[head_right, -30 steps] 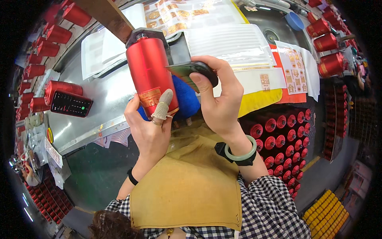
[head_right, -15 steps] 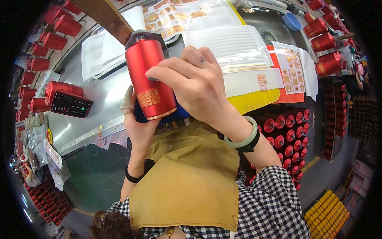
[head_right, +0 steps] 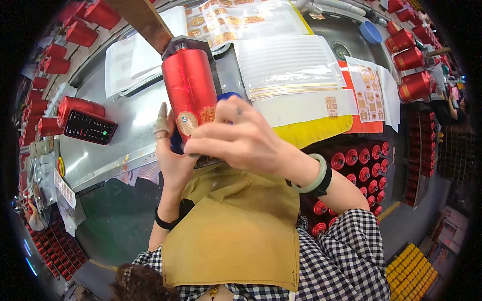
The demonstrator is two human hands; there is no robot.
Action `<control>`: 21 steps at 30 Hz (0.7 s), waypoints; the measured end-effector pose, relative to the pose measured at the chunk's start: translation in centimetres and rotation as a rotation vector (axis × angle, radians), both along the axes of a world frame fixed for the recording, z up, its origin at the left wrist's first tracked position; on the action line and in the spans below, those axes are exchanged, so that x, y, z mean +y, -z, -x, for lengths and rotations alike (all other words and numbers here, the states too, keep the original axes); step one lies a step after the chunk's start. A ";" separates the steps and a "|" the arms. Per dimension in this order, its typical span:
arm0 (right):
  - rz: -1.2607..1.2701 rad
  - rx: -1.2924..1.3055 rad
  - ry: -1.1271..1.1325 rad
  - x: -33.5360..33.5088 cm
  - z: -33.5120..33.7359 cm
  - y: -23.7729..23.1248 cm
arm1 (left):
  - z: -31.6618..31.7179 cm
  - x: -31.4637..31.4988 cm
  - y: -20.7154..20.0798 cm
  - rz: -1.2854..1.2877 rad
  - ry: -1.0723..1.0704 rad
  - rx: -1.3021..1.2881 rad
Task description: Applying labels and cleaning the exterior of red cylindrical canisters at a factory workstation.
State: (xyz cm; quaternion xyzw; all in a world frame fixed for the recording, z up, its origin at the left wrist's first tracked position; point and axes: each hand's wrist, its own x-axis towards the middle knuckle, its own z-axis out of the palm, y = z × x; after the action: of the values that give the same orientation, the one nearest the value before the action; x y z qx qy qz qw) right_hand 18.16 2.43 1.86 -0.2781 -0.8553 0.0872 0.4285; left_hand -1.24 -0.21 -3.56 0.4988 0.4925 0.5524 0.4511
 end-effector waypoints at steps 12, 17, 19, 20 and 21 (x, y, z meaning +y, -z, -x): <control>0.130 -0.060 0.180 0.2 1.4 -1.0 | 0.6 -0.1 -0.6 0.041 0.053 0.417; -0.190 -0.083 0.371 3.0 0.6 -0.5 | 0.9 -0.4 -1.3 -0.183 0.050 0.590; -0.116 -0.072 0.219 0.6 1.5 -0.1 | 0.7 -0.4 -1.9 -0.134 0.028 0.575; -0.041 -0.050 0.120 -0.5 2.0 -0.3 | 0.7 -0.7 -2.0 -0.103 0.006 0.572; 0.035 -0.001 0.091 -0.4 2.0 -0.6 | 0.9 0.0 -0.7 -0.129 0.010 0.552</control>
State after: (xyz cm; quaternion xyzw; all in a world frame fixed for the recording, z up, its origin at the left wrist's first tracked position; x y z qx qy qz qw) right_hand 16.16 1.98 2.45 -0.3242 -0.8402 0.0825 0.4268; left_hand -2.17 -0.22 -2.87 0.6604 0.5580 0.4238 0.2700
